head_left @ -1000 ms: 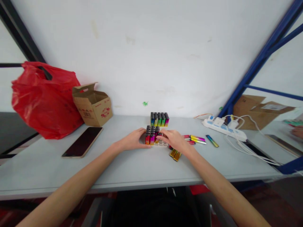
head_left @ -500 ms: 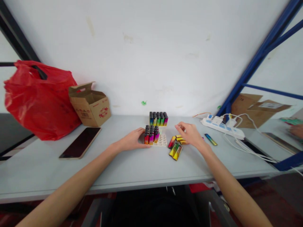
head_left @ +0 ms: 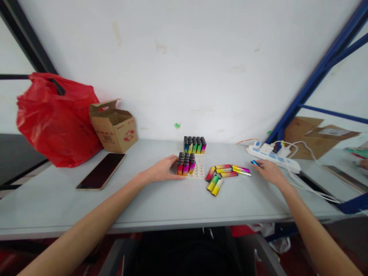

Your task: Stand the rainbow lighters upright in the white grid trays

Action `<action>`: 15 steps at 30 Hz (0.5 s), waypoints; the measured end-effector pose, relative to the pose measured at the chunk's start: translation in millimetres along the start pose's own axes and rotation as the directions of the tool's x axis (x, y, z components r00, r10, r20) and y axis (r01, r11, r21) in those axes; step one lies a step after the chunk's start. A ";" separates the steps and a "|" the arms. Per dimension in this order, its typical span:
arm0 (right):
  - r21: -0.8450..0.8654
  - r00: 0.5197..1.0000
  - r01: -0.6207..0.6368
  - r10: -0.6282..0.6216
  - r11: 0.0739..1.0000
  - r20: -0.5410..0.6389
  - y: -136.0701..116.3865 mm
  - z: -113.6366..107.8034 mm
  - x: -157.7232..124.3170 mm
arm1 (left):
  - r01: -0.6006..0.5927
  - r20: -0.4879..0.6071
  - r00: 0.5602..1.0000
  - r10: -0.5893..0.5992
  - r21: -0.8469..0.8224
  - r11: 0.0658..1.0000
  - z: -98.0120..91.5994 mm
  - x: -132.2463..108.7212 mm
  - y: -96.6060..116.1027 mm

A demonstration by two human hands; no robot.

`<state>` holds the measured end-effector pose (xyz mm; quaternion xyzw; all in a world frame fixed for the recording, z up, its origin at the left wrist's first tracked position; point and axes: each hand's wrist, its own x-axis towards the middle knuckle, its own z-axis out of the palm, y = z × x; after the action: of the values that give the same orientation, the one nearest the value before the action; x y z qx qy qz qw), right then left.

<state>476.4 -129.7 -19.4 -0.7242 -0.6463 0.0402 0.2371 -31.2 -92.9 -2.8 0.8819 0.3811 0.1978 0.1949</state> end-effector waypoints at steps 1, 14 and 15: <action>0.123 1.000 -0.020 0.021 0.992 -0.005 -10.8 -0.6 1.4 | 0.001 0.003 1.000 -0.001 0.007 1.000 -0.2 0.0 -0.1; 0.757 0.978 0.165 -0.206 0.632 -0.041 -219.6 42.4 5.2 | -0.035 -0.020 0.999 0.035 -0.016 0.999 0.3 0.6 -1.6; 0.771 0.980 0.154 -0.193 0.618 -0.041 -226.4 49.4 3.2 | -0.038 -0.020 0.999 0.038 -0.023 0.999 0.4 0.5 -1.7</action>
<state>251.3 -100.4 27.2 -0.4869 -0.6395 0.3052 0.5108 -31.7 -91.5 -3.9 0.8846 0.3638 0.2144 0.1977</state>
